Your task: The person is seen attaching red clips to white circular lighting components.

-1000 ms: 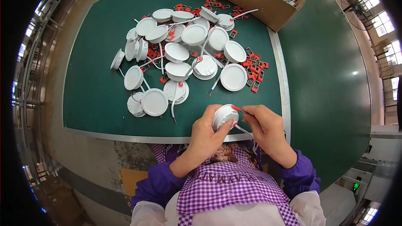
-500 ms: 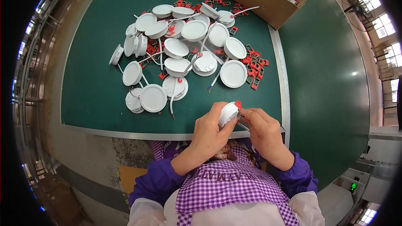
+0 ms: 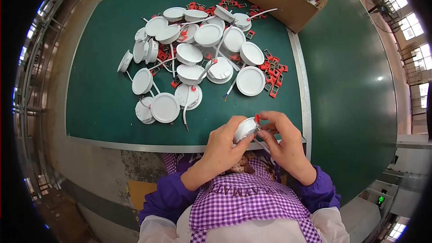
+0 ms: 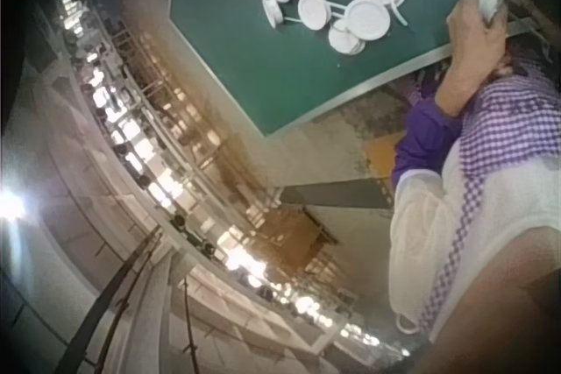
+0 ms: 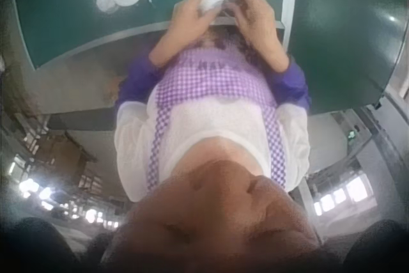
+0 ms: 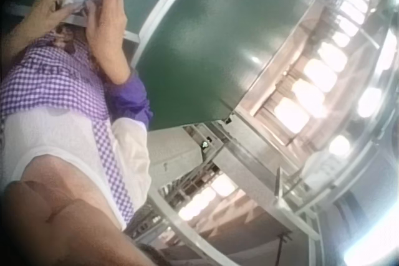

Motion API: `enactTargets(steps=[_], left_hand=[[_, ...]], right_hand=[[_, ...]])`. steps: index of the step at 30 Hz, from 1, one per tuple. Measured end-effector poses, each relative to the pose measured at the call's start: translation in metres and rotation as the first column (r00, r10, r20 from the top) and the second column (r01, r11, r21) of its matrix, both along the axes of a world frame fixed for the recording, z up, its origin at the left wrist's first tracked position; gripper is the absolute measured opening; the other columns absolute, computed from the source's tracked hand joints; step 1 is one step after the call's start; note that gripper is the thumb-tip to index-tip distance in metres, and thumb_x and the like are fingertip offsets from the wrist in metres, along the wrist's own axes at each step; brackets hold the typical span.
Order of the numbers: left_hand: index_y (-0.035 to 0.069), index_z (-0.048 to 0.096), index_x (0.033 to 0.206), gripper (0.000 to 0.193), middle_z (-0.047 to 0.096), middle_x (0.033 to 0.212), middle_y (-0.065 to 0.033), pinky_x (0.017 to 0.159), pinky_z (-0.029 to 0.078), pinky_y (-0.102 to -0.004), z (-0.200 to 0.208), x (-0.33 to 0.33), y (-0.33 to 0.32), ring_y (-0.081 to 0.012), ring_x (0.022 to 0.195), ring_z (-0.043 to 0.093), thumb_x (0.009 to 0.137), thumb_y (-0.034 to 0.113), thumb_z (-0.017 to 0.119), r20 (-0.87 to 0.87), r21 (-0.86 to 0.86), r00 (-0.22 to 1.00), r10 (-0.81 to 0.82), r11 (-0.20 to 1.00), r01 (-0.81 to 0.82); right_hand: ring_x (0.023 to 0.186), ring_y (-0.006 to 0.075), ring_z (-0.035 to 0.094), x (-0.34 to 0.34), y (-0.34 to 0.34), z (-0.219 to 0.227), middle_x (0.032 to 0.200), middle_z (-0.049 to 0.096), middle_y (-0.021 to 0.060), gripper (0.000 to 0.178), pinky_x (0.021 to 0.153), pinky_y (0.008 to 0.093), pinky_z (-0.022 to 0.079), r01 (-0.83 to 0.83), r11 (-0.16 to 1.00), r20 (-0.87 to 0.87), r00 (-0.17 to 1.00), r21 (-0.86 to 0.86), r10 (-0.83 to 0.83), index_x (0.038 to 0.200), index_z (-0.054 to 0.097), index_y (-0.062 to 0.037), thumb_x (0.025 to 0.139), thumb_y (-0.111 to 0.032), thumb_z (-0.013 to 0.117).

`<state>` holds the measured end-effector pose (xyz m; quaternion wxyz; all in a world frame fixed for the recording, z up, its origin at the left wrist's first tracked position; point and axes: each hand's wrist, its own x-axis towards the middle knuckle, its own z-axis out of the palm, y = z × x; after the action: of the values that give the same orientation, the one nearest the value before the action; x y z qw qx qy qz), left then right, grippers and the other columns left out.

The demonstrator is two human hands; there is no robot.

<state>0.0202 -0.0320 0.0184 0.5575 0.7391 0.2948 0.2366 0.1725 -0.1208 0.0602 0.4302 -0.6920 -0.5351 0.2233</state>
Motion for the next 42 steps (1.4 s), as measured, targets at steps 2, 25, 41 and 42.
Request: enactTargets(steps=[2, 25, 41, 42], left_hand=[[0.001, 0.059, 0.114, 0.031, 0.069, 0.090, -0.0152, 0.070, 0.054, -0.0327, 0.000, -0.002, -0.002, -0.0201, 0.080, 0.070, 0.087, 0.012, 0.070, -0.015, -0.021, 1.000, 0.013, 1.000, -0.013], [0.000, 0.057, 0.115, 0.031, 0.065, 0.097, -0.0071, 0.078, 0.049, -0.0269, 0.008, -0.012, -0.002, -0.0111, 0.088, 0.061, 0.087, 0.005, 0.069, 0.078, -0.224, 0.988, -0.136, 0.963, 0.150], [0.004, 0.050, 0.118, 0.045, 0.063, 0.109, -0.0097, 0.085, 0.054, -0.0329, -0.017, -0.023, 0.025, -0.0189, 0.098, 0.065, 0.079, -0.005, 0.070, 0.182, -0.634, 0.980, 0.077, 0.771, 0.057], [0.005, 0.048, 0.121, 0.049, 0.061, 0.111, -0.0098, 0.089, 0.055, -0.0342, -0.016, -0.027, 0.028, -0.0197, 0.100, 0.065, 0.078, -0.009, 0.068, 0.210, -0.792, 0.947, 0.241, 0.610, 0.021]], right_hand=[[0.078, 0.0297, 0.066, -0.001, -0.004, 0.000, 0.093, 0.064, 0.0138, 0.022, 0.065, 0.0356, 0.055, -0.029, 1.000, 0.053, 0.998, -0.002, 0.029, 0.104, 0.061, -0.0007, 0.084, 0.006, 0.066], [0.096, 0.0214, 0.067, 0.021, -0.003, 0.010, 0.107, 0.069, 0.0151, 0.055, 0.074, 0.0318, 0.055, -0.200, 0.954, -0.202, 0.967, -0.223, 0.155, 0.126, 0.057, -0.0008, 0.077, -0.013, 0.081], [0.084, 0.0311, 0.064, 0.099, 0.029, -0.051, 0.092, 0.062, 0.0130, 0.025, 0.071, 0.0390, 0.053, -0.012, 0.997, 0.327, 0.944, -0.073, 0.035, 0.107, 0.066, -0.0025, 0.082, -0.005, 0.066], [0.083, 0.0309, 0.062, 0.107, 0.029, -0.057, 0.090, 0.059, 0.0122, 0.022, 0.070, 0.0397, 0.052, -0.009, 0.997, 0.493, 0.869, -0.074, 0.044, 0.104, 0.065, -0.0028, 0.082, -0.004, 0.064]])
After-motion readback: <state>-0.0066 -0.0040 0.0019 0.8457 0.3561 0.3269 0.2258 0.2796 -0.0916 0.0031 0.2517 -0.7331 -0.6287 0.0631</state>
